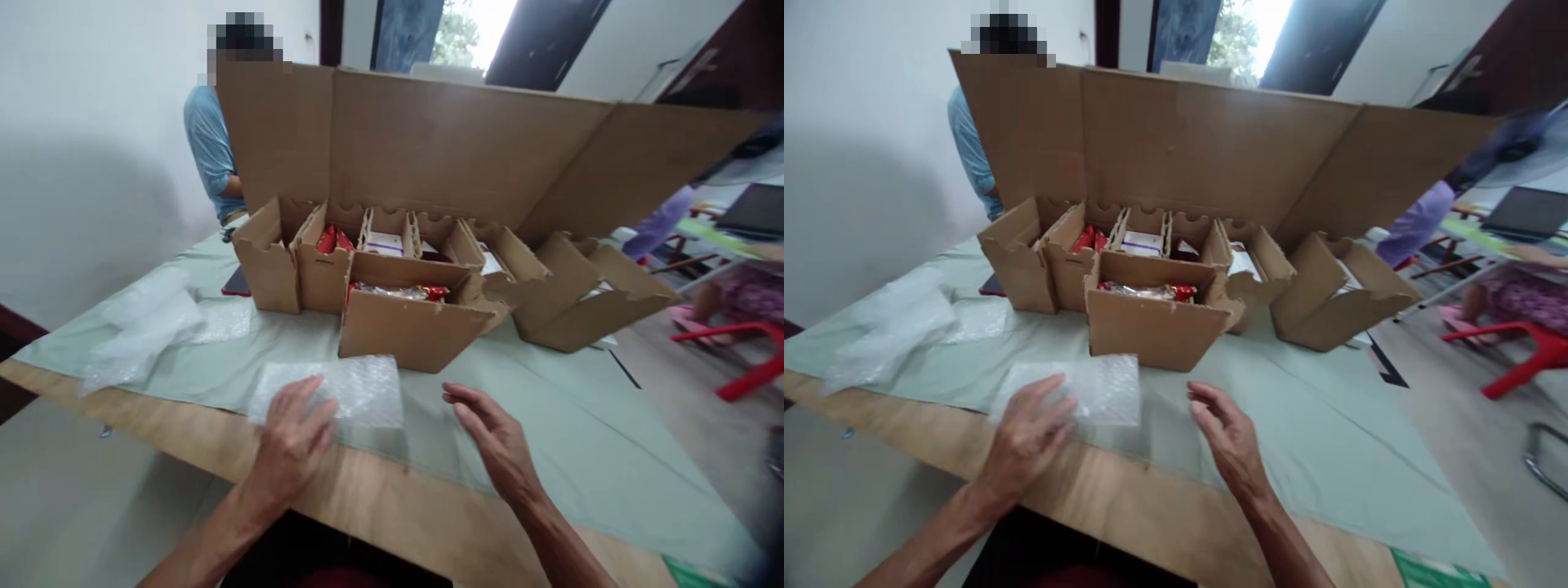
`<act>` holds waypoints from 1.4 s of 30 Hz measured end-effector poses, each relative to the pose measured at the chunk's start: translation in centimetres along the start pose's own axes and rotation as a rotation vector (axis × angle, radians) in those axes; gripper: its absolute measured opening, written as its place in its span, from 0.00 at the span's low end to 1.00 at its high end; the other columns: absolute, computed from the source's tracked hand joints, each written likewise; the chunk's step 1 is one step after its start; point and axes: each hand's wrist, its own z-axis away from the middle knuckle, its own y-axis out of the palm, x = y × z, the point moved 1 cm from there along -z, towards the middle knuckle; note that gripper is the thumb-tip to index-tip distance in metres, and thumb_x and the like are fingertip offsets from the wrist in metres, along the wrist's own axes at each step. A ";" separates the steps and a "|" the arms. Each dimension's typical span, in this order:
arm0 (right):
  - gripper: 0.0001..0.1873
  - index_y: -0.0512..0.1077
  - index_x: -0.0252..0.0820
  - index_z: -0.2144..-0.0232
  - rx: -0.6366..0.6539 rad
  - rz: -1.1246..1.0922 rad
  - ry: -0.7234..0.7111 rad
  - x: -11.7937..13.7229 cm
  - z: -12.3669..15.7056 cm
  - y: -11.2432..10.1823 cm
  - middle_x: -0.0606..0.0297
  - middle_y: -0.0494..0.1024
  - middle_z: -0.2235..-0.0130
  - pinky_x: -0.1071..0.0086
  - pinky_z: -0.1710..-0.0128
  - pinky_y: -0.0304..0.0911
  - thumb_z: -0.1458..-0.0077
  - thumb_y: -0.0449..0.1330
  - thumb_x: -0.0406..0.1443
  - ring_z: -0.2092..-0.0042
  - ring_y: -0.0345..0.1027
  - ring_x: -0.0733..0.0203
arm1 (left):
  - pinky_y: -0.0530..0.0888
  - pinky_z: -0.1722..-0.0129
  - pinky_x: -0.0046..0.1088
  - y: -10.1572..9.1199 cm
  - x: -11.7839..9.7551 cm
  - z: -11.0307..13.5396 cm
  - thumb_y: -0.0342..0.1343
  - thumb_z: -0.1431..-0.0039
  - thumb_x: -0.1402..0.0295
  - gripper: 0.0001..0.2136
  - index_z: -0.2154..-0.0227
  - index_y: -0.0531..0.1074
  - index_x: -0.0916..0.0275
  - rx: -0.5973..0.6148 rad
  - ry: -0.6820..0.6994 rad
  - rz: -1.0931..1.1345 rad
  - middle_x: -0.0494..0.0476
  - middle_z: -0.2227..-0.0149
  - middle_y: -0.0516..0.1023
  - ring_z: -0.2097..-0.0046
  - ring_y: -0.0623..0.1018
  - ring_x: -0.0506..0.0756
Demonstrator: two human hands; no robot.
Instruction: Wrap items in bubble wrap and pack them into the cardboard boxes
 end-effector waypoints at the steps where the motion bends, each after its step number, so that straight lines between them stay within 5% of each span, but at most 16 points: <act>1: 0.24 0.78 0.45 0.50 0.099 0.002 0.025 0.5 0.6 0.4 0.54 0.83 0.49 0.53 0.45 0.72 0.41 0.62 0.53 0.48 0.78 0.47 | 0.73 0.40 0.51 0.3 -1.2 0.2 0.55 0.34 0.70 0.10 0.51 0.75 0.58 0.075 0.040 0.036 0.66 0.39 0.74 0.39 0.74 0.65; 4: 0.28 0.73 0.43 0.44 0.261 0.010 0.100 1.0 1.1 1.9 0.53 0.83 0.48 0.54 0.48 0.72 0.41 0.63 0.51 0.48 0.78 0.49 | 0.69 0.36 0.55 0.3 -2.3 0.7 0.56 0.33 0.66 0.12 0.49 0.74 0.59 0.204 0.068 0.089 0.68 0.36 0.71 0.35 0.71 0.66; 8: 0.29 0.72 0.39 0.42 0.293 0.141 0.097 0.4 0.4 3.7 0.57 0.84 0.59 0.59 0.56 0.72 0.46 0.64 0.39 0.60 0.77 0.54 | 0.73 0.41 0.54 -0.2 0.9 0.9 0.54 0.33 0.67 0.13 0.48 0.74 0.61 0.226 -0.045 -0.044 0.70 0.39 0.73 0.40 0.75 0.68; 13: 0.19 0.78 0.43 0.51 0.383 0.433 -0.056 1.8 2.1 4.4 0.60 0.84 0.61 0.54 0.50 0.67 0.46 0.66 0.35 0.57 0.75 0.52 | 0.76 0.46 0.51 0.4 3.4 1.7 0.57 0.37 0.66 0.18 0.45 0.72 0.61 0.412 -0.150 -0.080 0.67 0.46 0.77 0.46 0.77 0.68; 18: 0.04 0.80 0.44 0.63 0.416 0.602 -0.223 2.2 4.9 3.8 0.62 0.84 0.63 0.56 0.52 0.63 0.40 0.64 0.33 0.58 0.75 0.52 | 0.76 0.49 0.47 0.8 3.1 1.4 0.57 0.41 0.65 0.28 0.37 0.65 0.63 0.351 -0.313 0.069 0.61 0.56 0.78 0.53 0.77 0.63; 21: 0.08 0.80 0.46 0.65 0.277 0.559 -0.387 2.0 4.6 3.3 0.63 0.83 0.63 0.58 0.55 0.63 0.36 0.60 0.33 0.58 0.76 0.54 | 0.77 0.53 0.40 0.4 3.0 0.1 0.55 0.40 0.63 0.24 0.41 0.69 0.61 0.267 -0.428 0.242 0.58 0.58 0.78 0.56 0.78 0.59; 26: 0.10 0.80 0.49 0.61 -0.030 0.463 -0.598 4.6 2.9 1.5 0.63 0.83 0.62 0.60 0.57 0.65 0.32 0.58 0.35 0.60 0.77 0.56 | 0.75 0.50 0.37 -1.3 2.6 -3.0 0.55 0.37 0.63 0.07 0.66 0.77 0.58 0.120 -0.436 0.415 0.55 0.60 0.78 0.53 0.79 0.57; 31: 0.04 0.76 0.48 0.63 -0.211 0.452 -0.698 7.0 2.2 -0.3 0.65 0.84 0.61 0.60 0.54 0.66 0.35 0.62 0.33 0.58 0.78 0.56 | 0.72 0.43 0.38 -2.3 2.2 -4.5 0.58 0.37 0.66 0.03 0.65 0.76 0.58 -0.027 -0.399 0.453 0.54 0.55 0.79 0.49 0.79 0.56; 36: 0.07 0.72 0.46 0.65 0.054 0.463 -0.672 4.3 3.4 -0.4 0.63 0.84 0.59 0.60 0.55 0.65 0.35 0.59 0.30 0.57 0.79 0.56 | 0.73 0.44 0.42 -1.1 2.5 -2.2 0.57 0.38 0.64 0.05 0.67 0.74 0.58 0.150 -0.507 0.552 0.57 0.55 0.81 0.48 0.80 0.59; 39: 0.07 0.71 0.46 0.68 0.291 0.472 -0.482 2.4 4.4 -0.3 0.62 0.84 0.55 0.58 0.52 0.65 0.38 0.59 0.30 0.52 0.77 0.53 | 0.75 0.43 0.43 -0.8 3.1 -0.4 0.57 0.40 0.63 0.06 0.67 0.73 0.59 0.279 -0.587 0.609 0.61 0.53 0.82 0.45 0.79 0.62; 42: 0.08 0.71 0.46 0.71 0.450 0.410 -0.287 1.7 4.6 -0.4 0.64 0.83 0.56 0.54 0.48 0.65 0.40 0.62 0.32 0.51 0.76 0.53 | 0.77 0.44 0.44 -1.5 3.6 0.1 0.58 0.42 0.62 0.14 0.55 0.75 0.59 0.403 -0.609 0.656 0.65 0.45 0.80 0.41 0.78 0.65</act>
